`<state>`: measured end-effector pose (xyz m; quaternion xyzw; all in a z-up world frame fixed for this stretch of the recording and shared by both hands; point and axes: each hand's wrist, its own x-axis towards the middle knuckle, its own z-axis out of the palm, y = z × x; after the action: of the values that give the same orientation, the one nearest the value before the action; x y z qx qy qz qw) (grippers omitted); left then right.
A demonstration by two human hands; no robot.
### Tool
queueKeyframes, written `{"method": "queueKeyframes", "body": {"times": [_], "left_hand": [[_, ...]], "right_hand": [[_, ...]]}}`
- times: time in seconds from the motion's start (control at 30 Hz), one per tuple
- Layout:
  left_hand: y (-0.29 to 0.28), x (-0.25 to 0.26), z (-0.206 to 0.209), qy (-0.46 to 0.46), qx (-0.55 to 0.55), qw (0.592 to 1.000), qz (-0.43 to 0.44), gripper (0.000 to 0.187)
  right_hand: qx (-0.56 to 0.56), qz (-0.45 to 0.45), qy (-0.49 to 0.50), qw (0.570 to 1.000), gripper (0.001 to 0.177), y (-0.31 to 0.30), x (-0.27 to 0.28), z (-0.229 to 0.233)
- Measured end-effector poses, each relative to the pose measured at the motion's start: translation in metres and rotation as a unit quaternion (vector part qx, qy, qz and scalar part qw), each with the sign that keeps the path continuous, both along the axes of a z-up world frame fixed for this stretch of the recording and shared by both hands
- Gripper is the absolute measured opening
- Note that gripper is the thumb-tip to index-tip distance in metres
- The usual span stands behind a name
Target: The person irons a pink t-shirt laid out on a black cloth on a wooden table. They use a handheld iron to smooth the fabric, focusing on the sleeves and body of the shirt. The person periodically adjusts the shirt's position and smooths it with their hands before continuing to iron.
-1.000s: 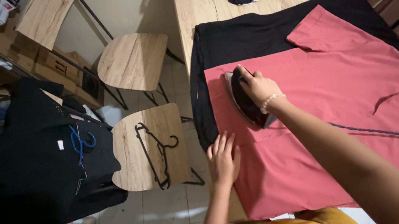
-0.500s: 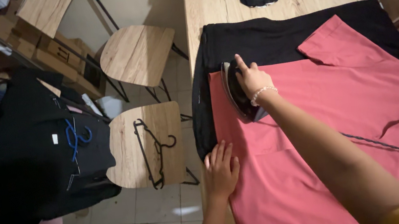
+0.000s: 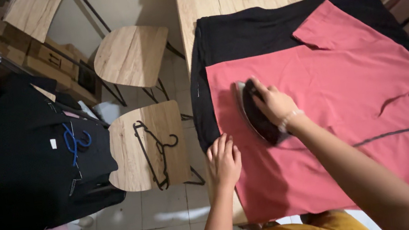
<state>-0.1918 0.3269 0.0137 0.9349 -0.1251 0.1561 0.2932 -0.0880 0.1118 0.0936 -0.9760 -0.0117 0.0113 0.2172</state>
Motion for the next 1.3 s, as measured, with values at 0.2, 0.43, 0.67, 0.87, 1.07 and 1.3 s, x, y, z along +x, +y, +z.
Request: {"method": "queueKeyframes", "body": {"times": [0.2, 0.43, 0.67, 0.87, 1.07, 1.3], "left_hand": [[0.002, -0.001, 0.002, -0.013, -0.028, 1.000, 0.004, 0.033], [0.005, 0.000, -0.012, 0.068, -0.020, 0.993, 0.096, 0.038], [0.003, 0.014, -0.037, 0.093, -0.155, 0.946, 0.271, 0.058], [0.002, 0.017, -0.034, 0.200, -0.155, 0.919, 0.302, 0.052], [0.010, 0.016, -0.028, 0.228, -0.186, 0.912, 0.287, 0.049], [0.014, 0.016, -0.019, 0.209, -0.222, 0.911, 0.276, 0.046]], "right_hand": [[-0.008, -0.026, 0.021, 0.999, 0.070, -0.004, -0.080, 0.021], [-0.045, -0.058, 0.041, 0.996, 0.068, 0.004, -0.090, 0.027], [-0.018, -0.020, 0.043, 0.999, 0.067, 0.001, -0.059, 0.024], [0.044, -0.002, 0.025, 0.999, 0.065, 0.008, -0.030, 0.026], [0.052, 0.002, 0.002, 0.999, 0.059, 0.056, -0.032, 0.039], [-0.048, -0.051, 0.010, 0.997, 0.058, 0.129, -0.034, 0.025]]}}
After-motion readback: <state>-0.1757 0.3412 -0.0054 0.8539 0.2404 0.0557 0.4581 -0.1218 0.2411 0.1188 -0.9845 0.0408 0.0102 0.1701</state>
